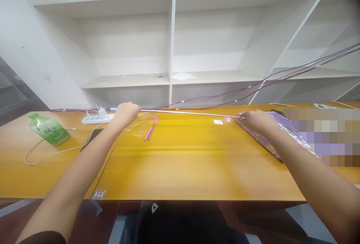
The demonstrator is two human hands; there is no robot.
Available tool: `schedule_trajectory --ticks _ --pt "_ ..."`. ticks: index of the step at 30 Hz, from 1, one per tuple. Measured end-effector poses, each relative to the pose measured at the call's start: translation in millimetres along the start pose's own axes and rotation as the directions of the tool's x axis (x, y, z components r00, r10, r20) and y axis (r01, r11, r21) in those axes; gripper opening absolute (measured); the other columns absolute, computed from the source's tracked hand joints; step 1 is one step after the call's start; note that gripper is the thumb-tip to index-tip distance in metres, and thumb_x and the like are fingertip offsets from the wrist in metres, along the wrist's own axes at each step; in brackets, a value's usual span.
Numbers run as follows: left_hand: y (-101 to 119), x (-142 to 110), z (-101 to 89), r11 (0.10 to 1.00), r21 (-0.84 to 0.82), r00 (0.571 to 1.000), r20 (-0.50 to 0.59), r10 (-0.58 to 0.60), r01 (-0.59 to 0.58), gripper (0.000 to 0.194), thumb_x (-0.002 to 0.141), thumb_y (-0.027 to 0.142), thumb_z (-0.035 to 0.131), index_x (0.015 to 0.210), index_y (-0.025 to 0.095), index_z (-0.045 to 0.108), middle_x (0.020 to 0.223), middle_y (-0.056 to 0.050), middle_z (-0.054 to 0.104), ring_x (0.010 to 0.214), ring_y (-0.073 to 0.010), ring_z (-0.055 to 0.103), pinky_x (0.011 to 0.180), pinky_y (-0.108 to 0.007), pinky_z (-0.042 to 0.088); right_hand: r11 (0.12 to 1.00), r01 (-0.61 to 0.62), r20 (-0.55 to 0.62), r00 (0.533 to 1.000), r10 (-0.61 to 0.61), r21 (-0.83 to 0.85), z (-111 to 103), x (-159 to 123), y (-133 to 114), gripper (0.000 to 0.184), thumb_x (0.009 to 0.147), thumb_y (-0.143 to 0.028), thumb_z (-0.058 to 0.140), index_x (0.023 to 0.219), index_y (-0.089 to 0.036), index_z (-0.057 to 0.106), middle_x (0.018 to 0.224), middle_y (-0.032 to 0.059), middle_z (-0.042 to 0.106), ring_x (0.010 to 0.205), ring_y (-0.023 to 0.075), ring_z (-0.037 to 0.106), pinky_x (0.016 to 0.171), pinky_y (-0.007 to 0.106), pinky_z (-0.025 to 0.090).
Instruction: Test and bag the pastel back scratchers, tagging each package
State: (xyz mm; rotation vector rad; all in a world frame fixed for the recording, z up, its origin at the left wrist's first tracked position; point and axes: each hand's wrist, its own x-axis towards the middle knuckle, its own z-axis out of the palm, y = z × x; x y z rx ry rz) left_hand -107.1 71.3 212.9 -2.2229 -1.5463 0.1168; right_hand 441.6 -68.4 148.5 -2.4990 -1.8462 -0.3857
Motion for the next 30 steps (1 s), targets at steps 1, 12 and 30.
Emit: schedule_trajectory --ticks 1,12,30 --pt "8.6 1.4 -11.2 1.000 -0.013 1.000 -0.002 -0.005 0.005 0.035 0.094 0.013 0.049 0.107 0.016 0.081 0.103 -0.021 0.078 0.104 -0.0326 0.076 0.091 -0.041 0.055 1.000 -0.024 0.030 0.999 0.024 -0.003 -11.6 2.2 -10.1 0.045 0.106 -0.042 0.047 0.106 -0.014 0.083 0.107 0.0237 0.078 0.097 0.0279 0.073 0.080 0.034 0.043" --pt "204.4 -15.1 -2.5 0.944 -0.301 0.979 0.104 0.173 -0.135 0.033 0.097 0.006 0.049 0.109 0.010 0.080 0.101 -0.021 0.078 0.099 -0.0285 0.079 0.087 -0.036 0.060 0.944 0.322 0.115 0.938 -0.328 0.072 -14.0 -21.9 -254.2 0.043 0.106 -0.033 0.043 0.116 -0.017 0.082 0.111 0.0220 0.077 0.106 0.0300 0.075 0.089 0.034 0.052" --pt "183.6 -14.0 26.3 0.947 -0.248 0.972 0.060 0.226 -0.205 0.027 0.096 0.007 0.053 0.102 0.012 0.080 0.097 -0.019 0.078 0.098 -0.0270 0.078 0.089 -0.036 0.059 0.921 0.377 0.091 0.918 -0.385 0.096 -3.6 -33.8 -252.6 0.059 0.111 -0.044 0.028 0.110 -0.018 0.081 0.106 0.0193 0.079 0.103 0.0303 0.077 0.086 0.035 0.052"
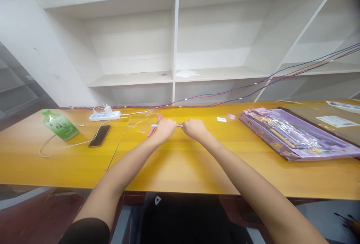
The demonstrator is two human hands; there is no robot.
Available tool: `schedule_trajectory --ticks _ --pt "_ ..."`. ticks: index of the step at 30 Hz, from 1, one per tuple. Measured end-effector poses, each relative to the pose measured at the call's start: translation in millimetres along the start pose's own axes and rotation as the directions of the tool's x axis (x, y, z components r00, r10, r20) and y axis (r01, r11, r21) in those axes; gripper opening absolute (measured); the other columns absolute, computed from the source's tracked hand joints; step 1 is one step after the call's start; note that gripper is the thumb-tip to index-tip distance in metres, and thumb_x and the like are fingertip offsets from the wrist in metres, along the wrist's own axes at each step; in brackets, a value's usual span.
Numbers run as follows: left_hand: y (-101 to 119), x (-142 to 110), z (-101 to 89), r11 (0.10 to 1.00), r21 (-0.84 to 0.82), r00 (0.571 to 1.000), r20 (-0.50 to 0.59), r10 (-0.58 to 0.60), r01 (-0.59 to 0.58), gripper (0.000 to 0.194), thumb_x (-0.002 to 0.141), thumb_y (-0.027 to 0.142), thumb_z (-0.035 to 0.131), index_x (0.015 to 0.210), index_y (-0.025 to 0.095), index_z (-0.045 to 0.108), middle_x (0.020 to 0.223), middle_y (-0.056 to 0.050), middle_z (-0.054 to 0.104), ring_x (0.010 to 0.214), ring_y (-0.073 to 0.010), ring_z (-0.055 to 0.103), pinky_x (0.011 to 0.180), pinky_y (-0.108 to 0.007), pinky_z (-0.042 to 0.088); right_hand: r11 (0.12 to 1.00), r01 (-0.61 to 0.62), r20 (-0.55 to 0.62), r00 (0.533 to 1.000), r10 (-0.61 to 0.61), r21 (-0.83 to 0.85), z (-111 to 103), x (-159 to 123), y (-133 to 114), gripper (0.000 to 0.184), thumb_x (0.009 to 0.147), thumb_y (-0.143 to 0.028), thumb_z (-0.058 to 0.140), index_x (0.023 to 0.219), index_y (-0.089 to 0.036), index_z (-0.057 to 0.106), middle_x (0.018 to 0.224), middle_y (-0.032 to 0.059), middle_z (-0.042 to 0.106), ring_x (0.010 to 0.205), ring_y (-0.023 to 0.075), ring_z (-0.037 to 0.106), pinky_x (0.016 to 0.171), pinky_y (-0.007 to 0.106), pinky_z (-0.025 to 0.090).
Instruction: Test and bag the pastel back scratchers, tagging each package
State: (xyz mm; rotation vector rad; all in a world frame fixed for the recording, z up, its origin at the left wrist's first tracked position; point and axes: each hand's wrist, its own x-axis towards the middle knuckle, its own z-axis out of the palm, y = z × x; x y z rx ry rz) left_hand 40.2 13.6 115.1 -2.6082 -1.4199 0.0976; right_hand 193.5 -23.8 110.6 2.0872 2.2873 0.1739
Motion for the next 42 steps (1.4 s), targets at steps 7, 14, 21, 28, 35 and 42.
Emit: schedule_trajectory --ticks 7,14,21,28,35,42 --pt "-108.6 -27.0 -14.9 0.988 0.107 0.994 -0.013 -0.109 0.110 0.031 0.096 0.011 0.049 0.102 0.010 0.079 0.098 -0.024 0.077 0.101 -0.0338 0.076 0.086 -0.039 0.056 0.986 -0.147 -0.001 0.989 0.147 -0.079 -4.7 -41.7 117.0 0.057 0.111 -0.048 0.029 0.118 -0.021 0.078 0.103 0.0191 0.079 0.096 0.0309 0.076 0.083 0.037 0.050" --pt "-178.2 -79.7 23.9 0.976 0.162 0.985 0.064 -0.159 0.147 0.036 0.098 0.017 0.044 0.101 0.011 0.079 0.094 -0.023 0.077 0.095 -0.0355 0.077 0.083 -0.041 0.055 0.985 -0.148 0.137 0.978 0.159 -0.083 49.0 -95.6 221.0 0.052 0.111 -0.049 0.033 0.103 -0.020 0.076 0.102 0.0189 0.077 0.093 0.0316 0.074 0.073 0.037 0.045" --pt "-175.6 -81.0 46.1 0.983 0.149 0.988 0.090 -0.124 0.110 0.036 0.098 0.016 0.044 0.105 0.013 0.079 0.102 -0.023 0.077 0.101 -0.0332 0.076 0.087 -0.039 0.055 0.991 -0.128 0.174 0.976 0.130 -0.024 59.5 -97.6 202.7 0.045 0.110 -0.042 0.036 0.095 -0.021 0.073 0.100 0.0150 0.077 0.092 0.0295 0.074 0.075 0.035 0.047" --pt "-174.1 -77.7 46.9 0.988 0.110 0.984 0.129 -0.120 0.106 0.032 0.097 0.017 0.048 0.097 0.015 0.079 0.096 -0.021 0.076 0.095 -0.0330 0.076 0.086 -0.039 0.054 0.992 -0.129 0.268 0.956 0.121 0.011 76.1 -97.4 198.3 0.044 0.109 -0.038 0.036 0.109 -0.021 0.076 0.114 0.0163 0.078 0.106 0.0318 0.074 0.082 0.037 0.050" --pt "-166.3 -87.7 21.5 0.989 0.054 0.982 0.119 -0.145 0.140 0.029 0.097 0.022 0.050 0.090 0.016 0.077 0.089 -0.018 0.076 0.089 -0.0281 0.075 0.083 -0.033 0.053 0.988 -0.155 0.253 0.956 0.151 -0.003 72.1 -87.6 209.1 0.050 0.109 -0.042 0.035 0.109 -0.017 0.079 0.113 0.0198 0.078 0.106 0.0347 0.075 0.085 0.041 0.051" --pt "-86.6 -46.7 -31.3 0.993 0.018 0.991 0.064 -0.115 0.115 0.022 0.097 0.024 0.060 0.097 0.013 0.080 0.088 -0.021 0.076 0.094 -0.0291 0.077 0.086 -0.035 0.057 0.994 -0.103 0.125 0.987 0.105 -0.021 -7.6 -38.2 115.4 0.052 0.110 -0.041 0.034 0.117 -0.018 0.081 0.109 0.0200 0.079 0.103 0.0306 0.076 0.085 0.036 0.053"
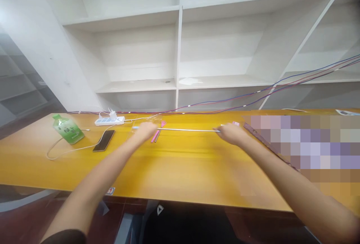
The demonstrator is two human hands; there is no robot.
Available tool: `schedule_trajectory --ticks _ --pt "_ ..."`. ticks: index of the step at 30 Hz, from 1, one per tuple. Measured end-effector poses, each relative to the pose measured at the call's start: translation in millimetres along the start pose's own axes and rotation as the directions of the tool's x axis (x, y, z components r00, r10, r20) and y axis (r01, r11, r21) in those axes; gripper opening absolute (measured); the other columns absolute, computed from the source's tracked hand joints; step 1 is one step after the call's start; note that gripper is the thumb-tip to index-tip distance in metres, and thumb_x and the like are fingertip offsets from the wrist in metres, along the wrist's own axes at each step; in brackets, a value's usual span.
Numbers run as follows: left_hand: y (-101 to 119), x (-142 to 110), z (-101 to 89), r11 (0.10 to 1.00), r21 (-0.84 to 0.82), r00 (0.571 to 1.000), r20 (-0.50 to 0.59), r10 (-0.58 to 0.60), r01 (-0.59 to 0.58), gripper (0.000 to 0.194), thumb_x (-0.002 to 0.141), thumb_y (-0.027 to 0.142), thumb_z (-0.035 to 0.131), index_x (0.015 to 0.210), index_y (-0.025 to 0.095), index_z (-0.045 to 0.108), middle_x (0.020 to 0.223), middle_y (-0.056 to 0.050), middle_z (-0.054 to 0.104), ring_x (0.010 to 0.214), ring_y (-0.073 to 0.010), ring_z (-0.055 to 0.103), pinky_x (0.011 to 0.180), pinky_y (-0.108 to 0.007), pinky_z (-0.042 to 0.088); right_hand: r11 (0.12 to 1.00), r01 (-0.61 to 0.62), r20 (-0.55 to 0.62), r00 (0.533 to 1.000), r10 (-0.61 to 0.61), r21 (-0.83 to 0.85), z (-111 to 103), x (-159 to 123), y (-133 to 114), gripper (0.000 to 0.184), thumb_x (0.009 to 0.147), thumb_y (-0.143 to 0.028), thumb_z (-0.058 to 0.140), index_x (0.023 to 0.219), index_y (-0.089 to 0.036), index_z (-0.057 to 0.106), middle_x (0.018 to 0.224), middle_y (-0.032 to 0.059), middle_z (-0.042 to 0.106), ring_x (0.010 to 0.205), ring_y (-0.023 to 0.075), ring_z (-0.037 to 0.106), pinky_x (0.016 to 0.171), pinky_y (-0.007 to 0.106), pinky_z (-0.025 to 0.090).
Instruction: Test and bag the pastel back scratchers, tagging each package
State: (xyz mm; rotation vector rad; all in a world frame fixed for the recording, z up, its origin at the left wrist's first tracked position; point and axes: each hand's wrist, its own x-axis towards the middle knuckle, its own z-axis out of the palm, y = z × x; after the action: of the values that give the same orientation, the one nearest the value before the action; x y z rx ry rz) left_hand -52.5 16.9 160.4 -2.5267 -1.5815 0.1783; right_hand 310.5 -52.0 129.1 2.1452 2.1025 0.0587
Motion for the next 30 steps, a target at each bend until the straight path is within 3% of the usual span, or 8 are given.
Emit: schedule_trajectory --ticks 3,6,13,30 --pt "64.6 30.7 -14.6 0.997 -0.044 0.997 -0.047 0.066 -0.068 0.026 0.100 0.019 0.056 0.109 0.016 0.079 0.103 -0.021 0.077 0.105 -0.0273 0.077 0.093 -0.034 0.056 0.995 0.102 -0.118 0.988 -0.102 -0.001 -33.8 20.2 -82.0 0.055 0.110 -0.042 0.031 0.124 -0.018 0.079 0.114 0.0221 0.077 0.109 0.0308 0.075 0.089 0.035 0.053" --pt "92.8 45.3 -18.1 0.995 -0.054 0.995 -0.065 0.079 -0.083 0.031 0.099 0.011 0.051 0.112 0.013 0.079 0.108 -0.022 0.077 0.107 -0.0274 0.077 0.094 -0.035 0.057 0.993 0.115 -0.154 0.982 -0.114 0.002 -42.4 35.0 -120.5 0.060 0.111 -0.044 0.028 0.123 -0.015 0.079 0.116 0.0245 0.076 0.112 0.0331 0.073 0.091 0.037 0.053" --pt "81.2 39.3 -5.2 0.995 -0.038 0.994 -0.056 0.092 -0.094 0.031 0.097 0.006 0.050 0.108 0.011 0.079 0.103 -0.022 0.077 0.107 -0.0293 0.077 0.095 -0.039 0.058 0.990 0.137 -0.158 0.978 -0.134 0.011 -26.7 38.8 -115.5 0.055 0.110 -0.042 0.032 0.116 -0.017 0.081 0.110 0.0223 0.077 0.107 0.0321 0.075 0.090 0.037 0.053" --pt "89.7 42.6 4.6 0.993 -0.044 0.991 -0.080 0.105 -0.109 0.026 0.096 0.008 0.055 0.101 0.012 0.080 0.101 -0.022 0.077 0.103 -0.0286 0.077 0.095 -0.039 0.058 0.990 0.140 -0.173 0.975 -0.141 -0.023 -16.8 35.8 -127.1 0.053 0.109 -0.040 0.033 0.107 -0.016 0.081 0.103 0.0207 0.078 0.099 0.0306 0.077 0.081 0.034 0.053"
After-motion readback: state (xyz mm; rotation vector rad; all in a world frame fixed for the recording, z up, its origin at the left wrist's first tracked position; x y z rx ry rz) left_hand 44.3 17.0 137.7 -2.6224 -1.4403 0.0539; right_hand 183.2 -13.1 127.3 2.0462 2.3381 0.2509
